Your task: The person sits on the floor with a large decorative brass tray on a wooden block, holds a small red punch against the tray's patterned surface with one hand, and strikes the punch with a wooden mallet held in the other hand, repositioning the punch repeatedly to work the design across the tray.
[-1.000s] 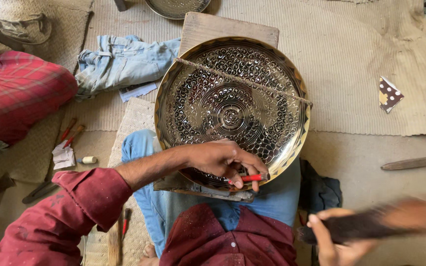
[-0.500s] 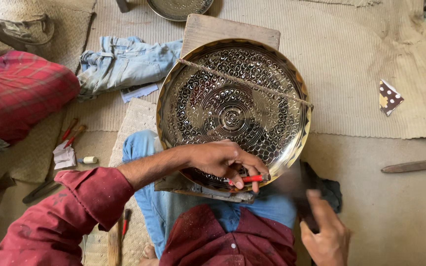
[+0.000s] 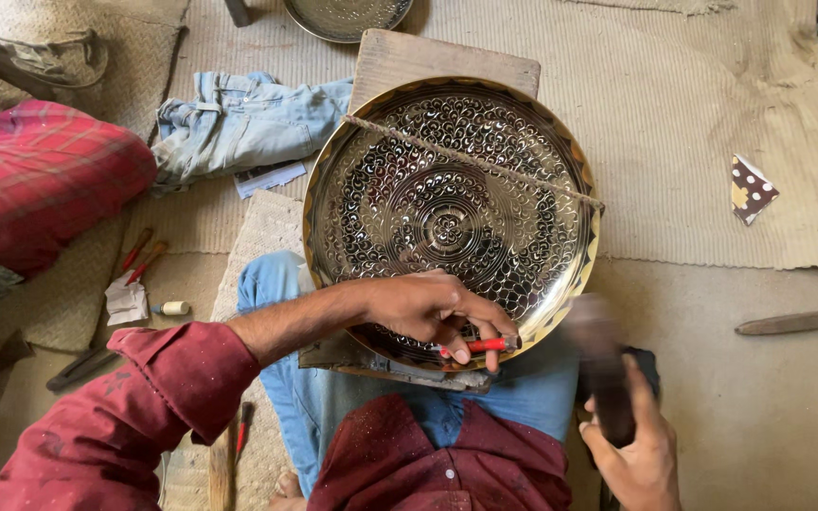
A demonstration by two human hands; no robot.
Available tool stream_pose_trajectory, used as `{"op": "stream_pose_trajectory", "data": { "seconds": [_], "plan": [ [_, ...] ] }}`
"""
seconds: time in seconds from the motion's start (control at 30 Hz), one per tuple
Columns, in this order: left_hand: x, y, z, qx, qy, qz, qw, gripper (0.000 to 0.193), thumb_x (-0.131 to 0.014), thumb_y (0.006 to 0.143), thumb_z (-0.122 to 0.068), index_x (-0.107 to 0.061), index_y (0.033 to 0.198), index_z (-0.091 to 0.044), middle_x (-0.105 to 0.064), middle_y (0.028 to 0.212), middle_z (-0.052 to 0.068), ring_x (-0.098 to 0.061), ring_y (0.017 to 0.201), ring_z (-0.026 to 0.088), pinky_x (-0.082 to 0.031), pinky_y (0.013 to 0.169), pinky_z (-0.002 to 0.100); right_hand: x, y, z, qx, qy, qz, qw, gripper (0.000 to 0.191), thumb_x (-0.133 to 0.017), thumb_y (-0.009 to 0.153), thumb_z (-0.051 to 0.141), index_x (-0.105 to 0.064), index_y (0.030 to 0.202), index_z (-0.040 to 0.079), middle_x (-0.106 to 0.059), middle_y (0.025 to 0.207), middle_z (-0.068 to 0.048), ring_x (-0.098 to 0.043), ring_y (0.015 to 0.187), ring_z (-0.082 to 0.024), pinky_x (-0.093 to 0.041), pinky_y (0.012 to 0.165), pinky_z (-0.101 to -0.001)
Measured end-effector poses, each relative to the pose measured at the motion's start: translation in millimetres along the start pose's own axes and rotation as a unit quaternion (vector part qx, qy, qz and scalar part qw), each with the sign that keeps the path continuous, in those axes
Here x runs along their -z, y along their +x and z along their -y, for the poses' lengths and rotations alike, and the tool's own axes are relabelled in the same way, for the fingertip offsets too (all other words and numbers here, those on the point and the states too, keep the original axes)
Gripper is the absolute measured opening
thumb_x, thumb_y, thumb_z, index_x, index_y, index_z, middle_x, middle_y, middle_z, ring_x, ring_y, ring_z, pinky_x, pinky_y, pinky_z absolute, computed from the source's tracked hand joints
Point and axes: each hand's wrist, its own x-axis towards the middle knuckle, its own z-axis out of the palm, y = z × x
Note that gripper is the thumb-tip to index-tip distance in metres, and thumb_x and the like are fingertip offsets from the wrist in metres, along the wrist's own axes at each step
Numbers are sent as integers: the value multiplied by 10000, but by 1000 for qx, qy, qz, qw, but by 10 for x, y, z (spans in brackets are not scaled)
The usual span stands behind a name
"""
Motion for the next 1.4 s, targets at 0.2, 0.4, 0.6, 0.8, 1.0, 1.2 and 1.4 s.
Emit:
{"op": "stream_pose_trajectory", "data": {
  "seconds": [0.2,0.4,0.6,0.8,1.0,1.2,1.4],
  "plan": [
    [-6,-14,-22,7,-3,-4,1000,578,-730,912,54,-566,1449,-88,-786,1200,44,-706,756,96,-553,639,266,30,20,-3,22,-36,-7,999,923,-757,663,-3,-443,1505,210,-683,923,-57,-666,781,-238,-556,707,-360],
    [-24,12,-16,24,42,-14,999,629,-711,868,48,-551,1459,-93,-771,1228,24,-688,731,109,-531,604,282,64,55,36,35,-58,-4,998,882,-750,639,-6,-489,1461,179,-699,923,-72,-668,741,-247,-555,696,-362],
    [-10,-16,-30,22,13,-2,1000,580,-743,915,26,-547,1452,-74,-781,1201,33,-728,841,128,-583,684,296,70,55,39,20,-74,-21,997,815,-764,665,-11,-522,1428,143,-693,887,-58,-666,745,-216,-556,701,-355],
    [-62,19,-5,46,-85,-27,995,624,-624,902,46,-507,1500,-87,-747,1256,41,-751,916,119,-672,761,292,24,36,16,37,-91,-40,994,795,-768,687,-30,-524,1436,80,-701,910,-67,-680,747,-177,-548,708,-349],
    [-90,29,6,52,65,-58,995,643,-789,882,12,-518,1459,-65,-761,1231,51,-633,620,148,-551,585,303,-16,24,12,94,-87,-30,991,898,-799,659,-17,-474,1485,122,-700,1030,-137,-668,841,-271,-554,721,-376],
    [-199,16,-41,106,20,-186,977,521,-739,871,67,-568,1346,-63,-782,1081,42,-711,829,70,-614,658,250,-45,65,69,63,-94,-52,992,872,-784,691,-18,-472,1501,73,-710,1015,-148,-700,886,-231,-562,795,-369],
    [-207,1,-81,113,58,-158,979,525,-716,878,54,-569,1361,-90,-776,1184,30,-642,614,94,-540,540,276,-57,104,175,76,250,-130,957,873,-796,795,46,-342,1534,152,-682,957,-7,-650,825,-90,-569,796,-257]
  ]
}}
